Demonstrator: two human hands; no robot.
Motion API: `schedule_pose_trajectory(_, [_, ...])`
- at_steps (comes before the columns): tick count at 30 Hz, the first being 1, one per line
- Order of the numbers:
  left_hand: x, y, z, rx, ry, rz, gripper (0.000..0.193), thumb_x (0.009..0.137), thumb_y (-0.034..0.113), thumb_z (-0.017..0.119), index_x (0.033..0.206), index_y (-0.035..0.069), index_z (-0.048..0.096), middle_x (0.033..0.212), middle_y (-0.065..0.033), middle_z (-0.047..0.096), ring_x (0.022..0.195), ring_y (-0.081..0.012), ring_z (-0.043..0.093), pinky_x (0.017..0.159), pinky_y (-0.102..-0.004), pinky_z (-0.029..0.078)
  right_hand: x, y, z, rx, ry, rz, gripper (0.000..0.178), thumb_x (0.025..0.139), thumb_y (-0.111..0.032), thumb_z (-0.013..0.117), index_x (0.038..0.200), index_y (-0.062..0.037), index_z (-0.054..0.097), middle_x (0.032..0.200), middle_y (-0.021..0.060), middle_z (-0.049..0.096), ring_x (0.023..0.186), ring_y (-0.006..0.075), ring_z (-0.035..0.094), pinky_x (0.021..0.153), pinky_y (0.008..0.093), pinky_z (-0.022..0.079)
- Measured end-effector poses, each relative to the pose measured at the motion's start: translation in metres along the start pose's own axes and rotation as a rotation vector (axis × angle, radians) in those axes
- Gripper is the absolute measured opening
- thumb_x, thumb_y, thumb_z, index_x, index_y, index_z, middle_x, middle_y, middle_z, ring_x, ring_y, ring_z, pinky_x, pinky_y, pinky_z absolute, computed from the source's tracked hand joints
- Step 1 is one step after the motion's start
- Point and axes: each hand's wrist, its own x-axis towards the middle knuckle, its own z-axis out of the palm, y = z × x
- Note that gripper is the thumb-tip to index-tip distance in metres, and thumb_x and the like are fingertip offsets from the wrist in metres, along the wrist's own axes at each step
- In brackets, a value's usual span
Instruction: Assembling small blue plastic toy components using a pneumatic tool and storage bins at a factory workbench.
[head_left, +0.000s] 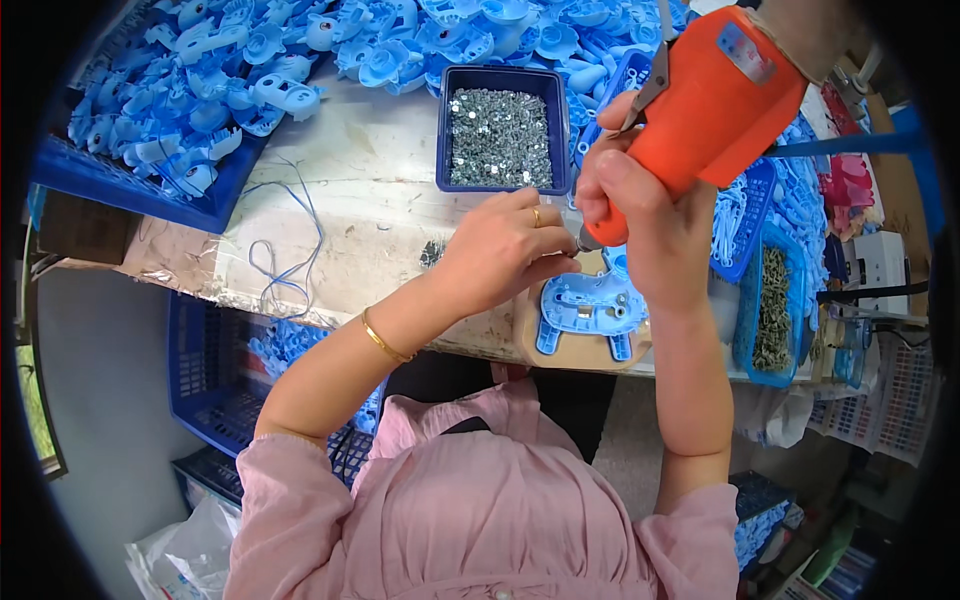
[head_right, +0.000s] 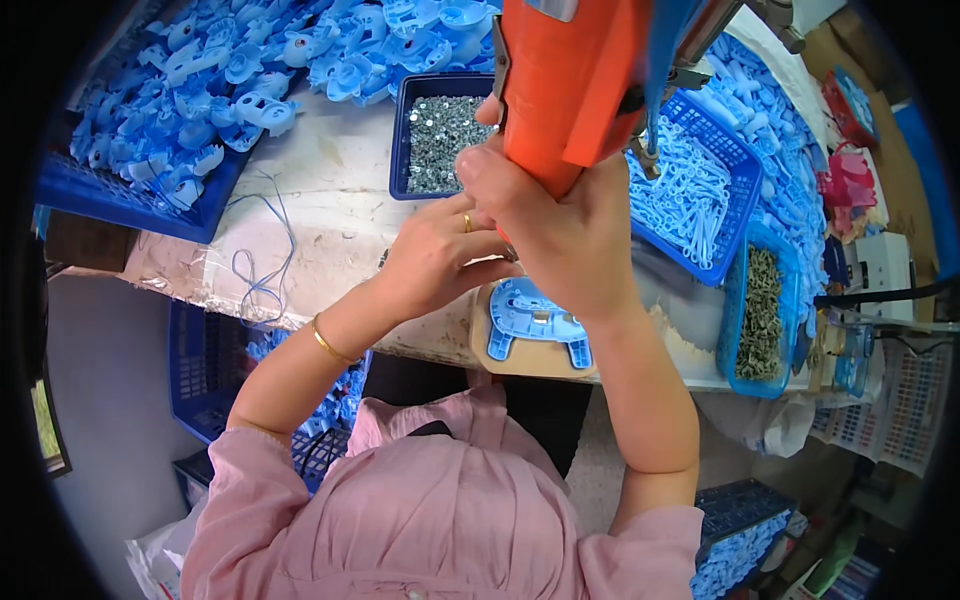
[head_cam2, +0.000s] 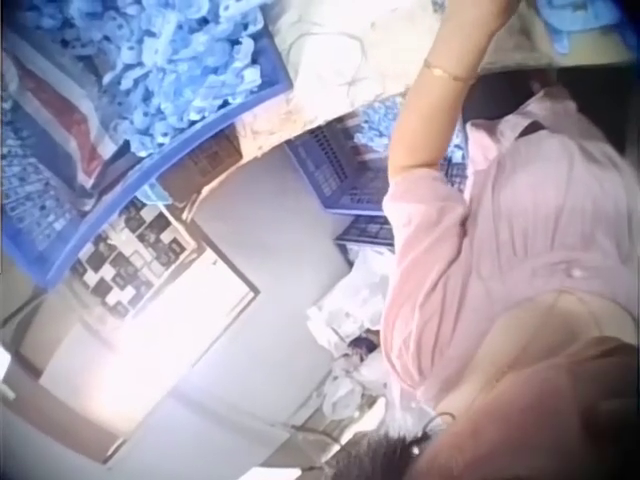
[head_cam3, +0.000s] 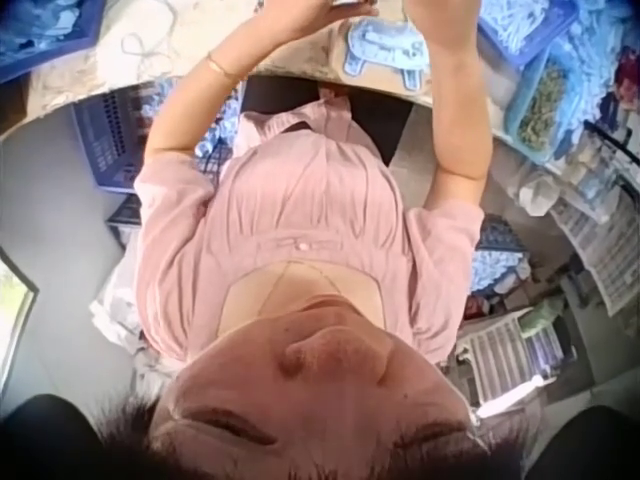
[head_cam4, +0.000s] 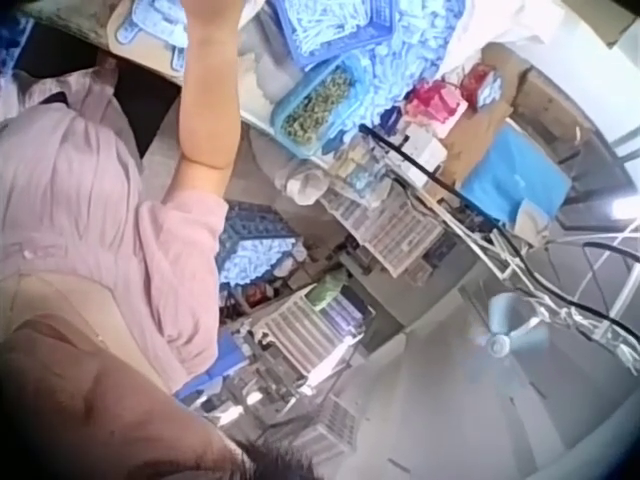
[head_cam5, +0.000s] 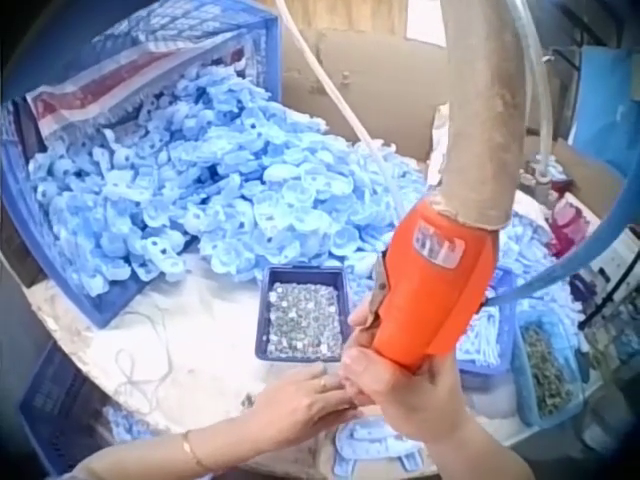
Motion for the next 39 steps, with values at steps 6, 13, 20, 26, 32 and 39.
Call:
schedule_pose_trajectory(6, [-0.002,0.010,0.000,-0.071,0.020,-0.031,0.016,0.080,0.025,0.076,0.083,0.012,0.067,0.081,-0.0015,0.059,0.083,-0.0237,0.057,0.074,-0.0375,0.048,-0.004,0.001,-0.004,-0.022,-0.029,-0.024,0.029,0.089,-0.012,0.060,0.112,0.0027,0.052,0.071,0.0062,0.059,0.058,0.0104,0.053,0.055,0.0253,0.044])
schedule_pose_trajectory(13, [-0.016,0.023,0.003,-0.085,-0.049,-0.097,0.027,0.078,0.029,0.078,0.092,0.009,0.066,0.091,-0.0049,0.063,0.091,-0.0271,0.060,0.079,-0.0388,0.049,-0.014,0.000,-0.006,0.032,-0.077,0.111,0.030,0.087,-0.010,0.058,0.113,0.0023,0.051,0.071,0.0080,0.060,0.058,0.0114,0.054,0.054,0.0256,0.045])
schedule_pose_trajectory(20, [-0.030,0.037,0.000,-0.023,-0.193,-0.214,0.069,0.067,0.045,0.084,0.119,0.008,0.059,0.121,-0.0067,0.061,0.109,-0.0273,0.057,0.089,-0.0388,0.049,-0.045,0.020,-0.012,-0.043,-0.035,0.179,0.033,0.086,-0.009,0.056,0.115,0.0032,0.047,0.071,0.0094,0.061,0.057,0.0121,0.054,0.053,0.0259,0.045])
schedule_pose_trajectory(26, [-0.032,0.040,0.006,0.020,-0.202,-0.236,0.068,0.069,0.046,0.082,0.121,0.007,0.060,0.122,-0.0051,0.059,0.108,-0.0255,0.056,0.087,-0.0378,0.049,-0.049,0.033,-0.011,-0.026,0.033,0.146,0.031,0.087,-0.011,0.056,0.113,0.0033,0.047,0.070,0.0091,0.061,0.056,0.0115,0.053,0.052,0.0257,0.045])
schedule_pose_trajectory(32, [-0.033,0.040,0.009,0.005,-0.176,-0.242,0.067,0.068,0.046,0.082,0.119,0.007,0.062,0.120,-0.0044,0.059,0.106,-0.0244,0.057,0.086,-0.0367,0.049,-0.055,0.035,-0.011,-0.048,0.043,0.125,0.015,0.087,-0.009,0.057,0.096,0.0008,0.051,0.068,0.0082,0.060,0.053,0.0098,0.051,0.049,0.0243,0.043])
schedule_pose_trajectory(39, [-0.032,0.042,0.008,0.014,-0.206,-0.269,0.068,0.067,0.046,0.083,0.118,0.006,0.062,0.120,-0.0044,0.060,0.106,-0.0246,0.057,0.087,-0.0367,0.048,-0.059,0.041,-0.013,-0.058,0.047,0.099,0.009,0.087,-0.008,0.057,0.090,-0.0012,0.051,0.068,0.0068,0.059,0.054,0.0083,0.051,0.048,0.0226,0.042])
